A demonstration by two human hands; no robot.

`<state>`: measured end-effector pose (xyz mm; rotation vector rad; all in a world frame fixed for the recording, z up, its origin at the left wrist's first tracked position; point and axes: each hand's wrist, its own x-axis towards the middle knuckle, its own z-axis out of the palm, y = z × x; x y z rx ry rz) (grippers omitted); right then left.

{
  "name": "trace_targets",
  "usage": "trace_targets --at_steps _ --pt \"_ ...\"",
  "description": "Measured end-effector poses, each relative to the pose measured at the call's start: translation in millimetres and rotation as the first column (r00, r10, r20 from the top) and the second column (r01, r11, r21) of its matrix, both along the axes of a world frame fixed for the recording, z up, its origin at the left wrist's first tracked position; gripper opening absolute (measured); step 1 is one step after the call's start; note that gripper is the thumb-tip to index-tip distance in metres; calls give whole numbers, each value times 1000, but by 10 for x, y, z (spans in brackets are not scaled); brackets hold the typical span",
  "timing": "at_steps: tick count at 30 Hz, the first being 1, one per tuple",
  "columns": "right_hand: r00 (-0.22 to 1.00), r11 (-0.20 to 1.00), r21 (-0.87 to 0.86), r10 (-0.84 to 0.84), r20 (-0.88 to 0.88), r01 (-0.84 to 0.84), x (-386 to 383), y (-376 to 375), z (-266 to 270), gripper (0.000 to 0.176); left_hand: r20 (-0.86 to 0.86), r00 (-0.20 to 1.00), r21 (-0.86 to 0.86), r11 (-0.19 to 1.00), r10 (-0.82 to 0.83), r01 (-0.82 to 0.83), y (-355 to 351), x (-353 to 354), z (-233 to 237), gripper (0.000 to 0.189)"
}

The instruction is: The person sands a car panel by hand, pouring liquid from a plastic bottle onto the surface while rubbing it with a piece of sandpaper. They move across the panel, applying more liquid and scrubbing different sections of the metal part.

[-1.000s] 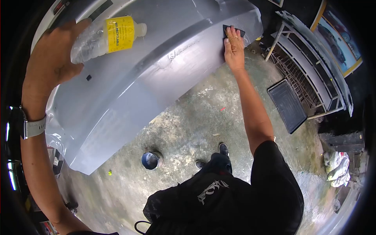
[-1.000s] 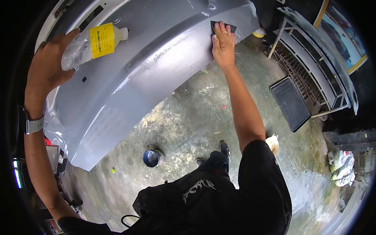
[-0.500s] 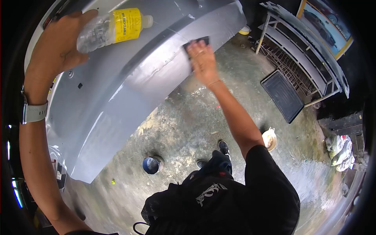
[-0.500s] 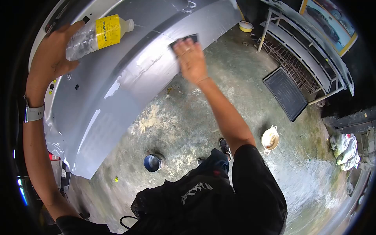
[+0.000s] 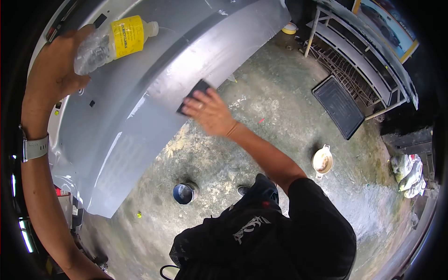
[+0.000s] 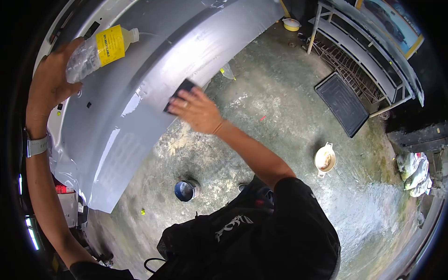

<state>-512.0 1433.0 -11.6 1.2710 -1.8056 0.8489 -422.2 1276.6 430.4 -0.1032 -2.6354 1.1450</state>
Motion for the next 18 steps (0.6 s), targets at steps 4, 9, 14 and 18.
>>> trace_targets --at_steps 4,9,14,18 --pt "952 970 -141 -154 266 196 -1237 812 2 48 -55 998 -14 1000 -2 2 -33 168 -79 95" --pt "895 937 -200 -189 404 288 -948 513 308 50 -24 998 14 999 52 -52 -117 218 -28 95" --pt "989 989 0 146 37 -146 375 -355 745 53 -12 998 0 998 64 -64 -147 72 105 95" --pt "997 994 106 -7 -76 15 -341 -215 1033 49 -59 996 -23 997 71 -73 -118 80 178 97"
